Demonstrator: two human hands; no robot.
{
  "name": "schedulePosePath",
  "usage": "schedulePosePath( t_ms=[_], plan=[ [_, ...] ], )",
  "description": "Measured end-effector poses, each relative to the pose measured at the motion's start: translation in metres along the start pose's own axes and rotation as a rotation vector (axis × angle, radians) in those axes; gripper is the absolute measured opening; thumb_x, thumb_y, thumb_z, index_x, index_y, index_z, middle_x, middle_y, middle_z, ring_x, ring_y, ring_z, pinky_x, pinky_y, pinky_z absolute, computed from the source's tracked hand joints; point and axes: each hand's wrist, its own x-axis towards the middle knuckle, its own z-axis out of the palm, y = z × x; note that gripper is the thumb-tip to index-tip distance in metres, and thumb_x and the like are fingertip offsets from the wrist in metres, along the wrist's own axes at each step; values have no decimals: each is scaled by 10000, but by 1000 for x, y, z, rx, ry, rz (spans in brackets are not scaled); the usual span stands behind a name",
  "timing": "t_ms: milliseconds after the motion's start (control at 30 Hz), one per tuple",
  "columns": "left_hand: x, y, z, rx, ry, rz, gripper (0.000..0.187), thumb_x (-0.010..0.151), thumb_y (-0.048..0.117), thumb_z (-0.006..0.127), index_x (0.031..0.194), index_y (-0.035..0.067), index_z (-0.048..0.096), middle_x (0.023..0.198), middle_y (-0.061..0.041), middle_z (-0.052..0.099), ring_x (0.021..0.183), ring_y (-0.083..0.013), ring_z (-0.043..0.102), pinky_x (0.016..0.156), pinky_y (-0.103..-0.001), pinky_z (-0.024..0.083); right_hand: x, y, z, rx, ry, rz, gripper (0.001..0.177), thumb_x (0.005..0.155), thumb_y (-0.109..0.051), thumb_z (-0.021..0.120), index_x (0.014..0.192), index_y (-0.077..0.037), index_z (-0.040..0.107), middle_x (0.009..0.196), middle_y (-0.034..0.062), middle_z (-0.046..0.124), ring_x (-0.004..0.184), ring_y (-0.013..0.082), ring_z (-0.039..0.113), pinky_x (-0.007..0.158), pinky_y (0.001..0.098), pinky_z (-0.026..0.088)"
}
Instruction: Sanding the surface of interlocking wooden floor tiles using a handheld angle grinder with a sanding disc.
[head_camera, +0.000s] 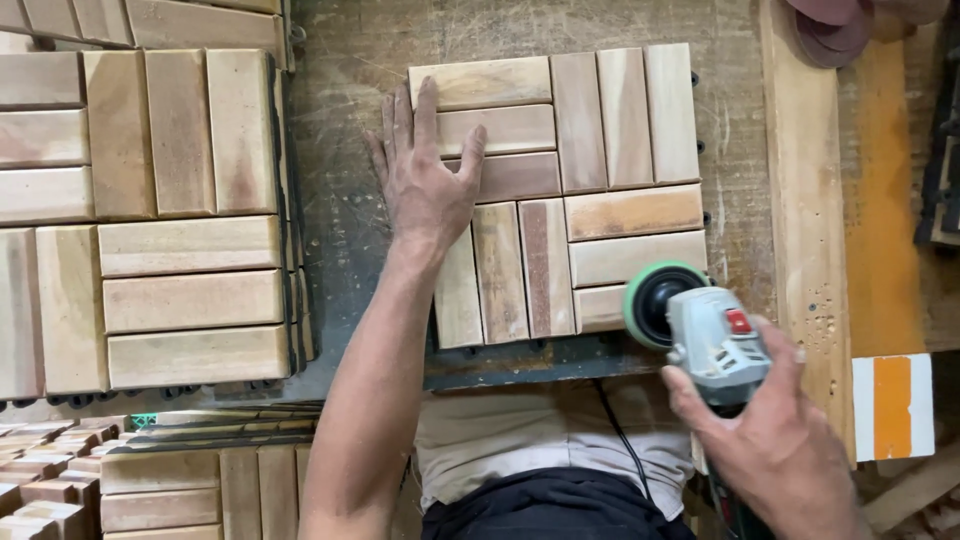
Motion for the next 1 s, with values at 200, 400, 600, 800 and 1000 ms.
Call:
schedulePosePath(
  t_ms=[200,400,600,800,1000],
  plan=[
    [1,4,-2,59,-13,3,738,1045,589,466,1635,214,230,1708,-178,221,1599,-286,112,1278,-523,-22,0,-11,-5,4,-36,15,1008,759,-687,646,1550,-315,145,1310,256,645,1126,490,705,1025,654,548],
    [1,2,1,36,5,0,733,1048,597,483,1639,247,229,1717,-167,215,1607,-283,126,1285,-506,-14,-5,-14,-10,31,-77,48,1004,766,-685,633,1562,-330,136,1335,245,630,1143,465,708,1033,642,554],
    [-2,3,-5,-27,-29,-2,734,1040,584,478,1634,235,226,1722,-153,194,1607,-272,81,1274,-500,-85,0,-11,19,-49,116,-235,1130,711,-707,702,1594,-217,196,1511,101,532,996,541,713,829,683,570],
    [1,-11,2,-108,-21,27,697,1045,533,458,1642,249,237,1743,-97,146,1621,-245,35,1278,-509,-119,16,-39,-2,-115,75,-215,1051,755,-716,669,1583,-251,220,1248,204,691,1060,517,704,899,642,562],
    [2,-8,-1,-223,-13,-3,625,1065,538,251,1615,245,297,1729,-122,167,1616,-241,40,1266,-486,-164,42,-94,-48,-14,14,-245,879,894,-620,581,1539,-137,231,1262,229,642,1000,404,755,746,568,697]
  ],
)
